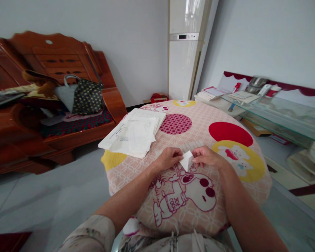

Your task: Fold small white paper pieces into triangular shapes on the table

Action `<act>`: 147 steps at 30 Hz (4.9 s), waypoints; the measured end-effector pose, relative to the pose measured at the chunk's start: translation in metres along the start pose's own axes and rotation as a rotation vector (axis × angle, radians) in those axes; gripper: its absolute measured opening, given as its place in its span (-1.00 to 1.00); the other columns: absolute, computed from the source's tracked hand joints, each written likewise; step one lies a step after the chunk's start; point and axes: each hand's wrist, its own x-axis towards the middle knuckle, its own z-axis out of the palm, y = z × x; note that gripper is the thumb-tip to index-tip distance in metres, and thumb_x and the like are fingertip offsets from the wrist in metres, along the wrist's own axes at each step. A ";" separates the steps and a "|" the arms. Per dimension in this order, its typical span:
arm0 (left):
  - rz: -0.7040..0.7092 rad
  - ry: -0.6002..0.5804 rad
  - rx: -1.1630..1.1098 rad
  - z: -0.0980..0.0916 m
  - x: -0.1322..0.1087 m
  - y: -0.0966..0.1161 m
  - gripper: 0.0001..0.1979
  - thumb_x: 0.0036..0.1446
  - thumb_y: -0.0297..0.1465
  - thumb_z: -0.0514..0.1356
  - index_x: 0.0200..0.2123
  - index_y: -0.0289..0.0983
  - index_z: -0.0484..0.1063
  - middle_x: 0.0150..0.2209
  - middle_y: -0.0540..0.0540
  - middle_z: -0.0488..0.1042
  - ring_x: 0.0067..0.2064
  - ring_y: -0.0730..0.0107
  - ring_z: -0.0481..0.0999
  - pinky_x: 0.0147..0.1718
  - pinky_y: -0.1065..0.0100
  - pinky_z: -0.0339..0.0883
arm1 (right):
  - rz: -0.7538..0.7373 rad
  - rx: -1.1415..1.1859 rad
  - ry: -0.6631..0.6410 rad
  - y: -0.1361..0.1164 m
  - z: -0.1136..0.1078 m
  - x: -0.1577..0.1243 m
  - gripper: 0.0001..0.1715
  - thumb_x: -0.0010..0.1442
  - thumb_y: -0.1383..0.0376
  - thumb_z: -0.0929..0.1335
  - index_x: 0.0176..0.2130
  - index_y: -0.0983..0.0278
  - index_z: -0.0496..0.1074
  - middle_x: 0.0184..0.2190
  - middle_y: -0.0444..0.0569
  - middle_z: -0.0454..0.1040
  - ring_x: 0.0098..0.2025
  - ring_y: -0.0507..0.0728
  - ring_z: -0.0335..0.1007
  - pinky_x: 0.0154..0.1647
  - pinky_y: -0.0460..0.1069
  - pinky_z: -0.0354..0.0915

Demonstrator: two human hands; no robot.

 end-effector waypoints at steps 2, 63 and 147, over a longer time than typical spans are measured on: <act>-0.015 0.005 -0.001 -0.001 0.000 0.000 -0.88 0.13 -0.40 0.20 -0.38 -0.32 0.50 -0.53 0.02 0.44 -0.52 0.50 0.34 -0.54 0.49 0.16 | 0.001 -0.006 0.010 0.000 0.002 0.002 -0.74 0.02 0.25 0.41 -0.28 0.36 0.50 -0.60 -0.12 0.49 -0.62 -0.01 0.32 -0.62 -0.14 0.17; -0.071 0.026 0.476 0.012 -0.004 0.004 -0.75 0.23 -0.47 0.20 -0.09 -0.25 0.65 -0.22 -0.11 0.66 -0.24 0.32 0.57 -0.13 0.34 0.41 | 0.141 -0.499 0.491 -0.013 0.041 0.014 -0.86 0.10 0.43 0.40 -0.49 0.31 0.49 -0.64 -0.08 0.44 -0.52 0.06 0.40 -0.47 -0.08 0.18; -0.174 0.037 0.410 -0.012 -0.007 0.006 -0.80 0.20 -0.46 0.16 -0.37 -0.31 0.61 -0.45 -0.02 0.59 -0.41 0.44 0.49 -0.39 0.46 0.28 | -0.049 -0.225 0.339 -0.008 0.038 0.029 -0.80 0.02 0.50 0.32 -0.36 0.33 0.52 -0.56 -0.15 0.46 -0.53 -0.01 0.32 -0.48 -0.12 0.19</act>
